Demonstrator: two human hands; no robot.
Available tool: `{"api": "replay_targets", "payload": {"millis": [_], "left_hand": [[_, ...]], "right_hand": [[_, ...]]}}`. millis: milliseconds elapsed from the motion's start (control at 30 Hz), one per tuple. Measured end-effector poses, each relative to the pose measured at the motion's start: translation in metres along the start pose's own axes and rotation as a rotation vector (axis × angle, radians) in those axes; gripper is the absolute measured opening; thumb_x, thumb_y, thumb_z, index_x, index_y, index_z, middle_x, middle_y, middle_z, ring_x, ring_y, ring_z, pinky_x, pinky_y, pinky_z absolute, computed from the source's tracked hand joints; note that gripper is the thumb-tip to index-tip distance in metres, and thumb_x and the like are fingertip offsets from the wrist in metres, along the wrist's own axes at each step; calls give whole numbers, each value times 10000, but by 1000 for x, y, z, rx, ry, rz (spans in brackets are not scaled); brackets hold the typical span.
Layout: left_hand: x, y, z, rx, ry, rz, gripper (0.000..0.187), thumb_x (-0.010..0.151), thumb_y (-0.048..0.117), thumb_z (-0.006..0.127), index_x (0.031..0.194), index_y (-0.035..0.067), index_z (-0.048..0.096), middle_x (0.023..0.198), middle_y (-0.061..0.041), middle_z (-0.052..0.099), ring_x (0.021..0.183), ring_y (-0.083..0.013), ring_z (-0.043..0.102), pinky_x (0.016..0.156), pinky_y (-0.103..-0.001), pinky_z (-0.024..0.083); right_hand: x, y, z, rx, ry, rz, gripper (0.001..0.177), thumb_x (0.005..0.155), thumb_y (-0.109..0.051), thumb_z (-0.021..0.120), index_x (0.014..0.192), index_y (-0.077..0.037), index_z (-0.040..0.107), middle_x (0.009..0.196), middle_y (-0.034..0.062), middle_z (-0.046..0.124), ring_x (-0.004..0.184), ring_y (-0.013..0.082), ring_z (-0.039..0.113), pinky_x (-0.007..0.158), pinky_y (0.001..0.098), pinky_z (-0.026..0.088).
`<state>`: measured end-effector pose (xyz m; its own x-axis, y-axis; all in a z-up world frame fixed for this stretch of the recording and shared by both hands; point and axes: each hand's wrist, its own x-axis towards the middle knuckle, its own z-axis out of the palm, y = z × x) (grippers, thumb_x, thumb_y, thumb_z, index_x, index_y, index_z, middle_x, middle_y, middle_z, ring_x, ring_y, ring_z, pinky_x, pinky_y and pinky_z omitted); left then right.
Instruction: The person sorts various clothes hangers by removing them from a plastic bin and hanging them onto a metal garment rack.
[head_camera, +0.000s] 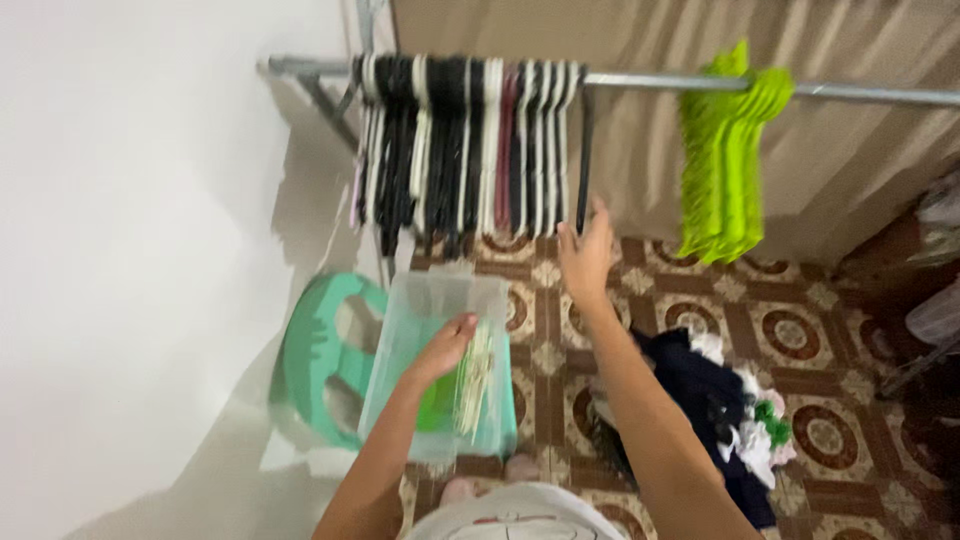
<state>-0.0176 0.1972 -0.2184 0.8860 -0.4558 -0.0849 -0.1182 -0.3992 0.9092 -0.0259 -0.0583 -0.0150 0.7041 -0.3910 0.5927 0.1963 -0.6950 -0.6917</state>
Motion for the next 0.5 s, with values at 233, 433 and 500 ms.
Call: {"api": "replay_targets", "payload": {"millis": [233,433,500], "left_hand": [[-63,-27,-29,-69,7,-45,613,1060,485,427,1423,7,550,1448,-179,609,1363,-313,555,1145,-388,407],[-112,-70,-27,-100,-9,-378,584,1024,452,505,1454,57,511,1479,-166,526,1330,-329,541,1093,-427,428],[-123,-103,-16,-85,42,-335,564,1023,439,506,1426,46,550,1426,-185,603,1291,-336,595,1069,-427,465]], "right_hand": [[-90,-5,26,22,-14,273,600,978,-97,698,1456,46,364,1364,283,477,1226,380,473,1020,480,406],[-170,38,86,-109,-616,514,225,1031,-182,605,1220,-67,647,947,206,691,828,321,650,776,454,517],[-190,55,110,-193,-770,394,238,999,-191,634,1219,-110,674,910,175,691,802,310,649,775,456,527]]}}
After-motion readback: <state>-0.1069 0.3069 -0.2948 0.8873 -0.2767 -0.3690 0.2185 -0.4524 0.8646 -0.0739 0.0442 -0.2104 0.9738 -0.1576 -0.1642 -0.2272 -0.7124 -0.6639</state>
